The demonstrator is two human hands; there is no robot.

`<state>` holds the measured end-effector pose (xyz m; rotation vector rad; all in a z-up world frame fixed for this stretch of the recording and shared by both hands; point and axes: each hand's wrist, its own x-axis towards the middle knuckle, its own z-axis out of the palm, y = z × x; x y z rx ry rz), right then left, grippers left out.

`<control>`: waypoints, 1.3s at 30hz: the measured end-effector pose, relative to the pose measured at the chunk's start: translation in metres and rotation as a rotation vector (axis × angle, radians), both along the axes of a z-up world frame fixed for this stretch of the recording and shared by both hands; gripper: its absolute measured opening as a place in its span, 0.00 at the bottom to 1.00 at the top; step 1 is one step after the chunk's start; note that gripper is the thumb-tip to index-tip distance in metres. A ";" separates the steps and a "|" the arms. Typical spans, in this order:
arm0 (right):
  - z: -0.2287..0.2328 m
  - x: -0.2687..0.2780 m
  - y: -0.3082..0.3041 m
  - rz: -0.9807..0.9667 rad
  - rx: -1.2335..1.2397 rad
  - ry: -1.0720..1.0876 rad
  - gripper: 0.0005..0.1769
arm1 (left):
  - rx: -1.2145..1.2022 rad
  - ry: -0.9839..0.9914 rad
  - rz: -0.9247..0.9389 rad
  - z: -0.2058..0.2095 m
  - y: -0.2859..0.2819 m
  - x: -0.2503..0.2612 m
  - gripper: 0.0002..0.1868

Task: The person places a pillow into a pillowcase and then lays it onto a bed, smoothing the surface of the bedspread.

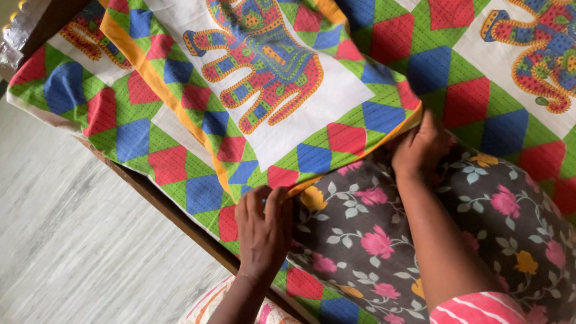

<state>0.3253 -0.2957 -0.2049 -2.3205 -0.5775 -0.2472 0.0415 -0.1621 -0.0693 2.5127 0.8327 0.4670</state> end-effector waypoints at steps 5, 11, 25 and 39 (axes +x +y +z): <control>0.010 0.003 0.000 -0.040 0.025 0.022 0.17 | -0.145 -0.070 0.174 -0.011 -0.002 -0.020 0.20; 0.089 -0.027 0.002 0.238 -0.054 -0.095 0.29 | -0.326 -0.073 0.382 -0.024 -0.016 -0.031 0.20; 0.173 -0.197 0.018 0.744 -0.701 -0.155 0.58 | -0.448 -0.115 0.447 -0.061 -0.020 -0.048 0.23; 0.128 -0.157 0.000 0.442 -0.072 -0.165 0.21 | -0.550 -0.222 0.277 0.006 -0.127 -0.032 0.18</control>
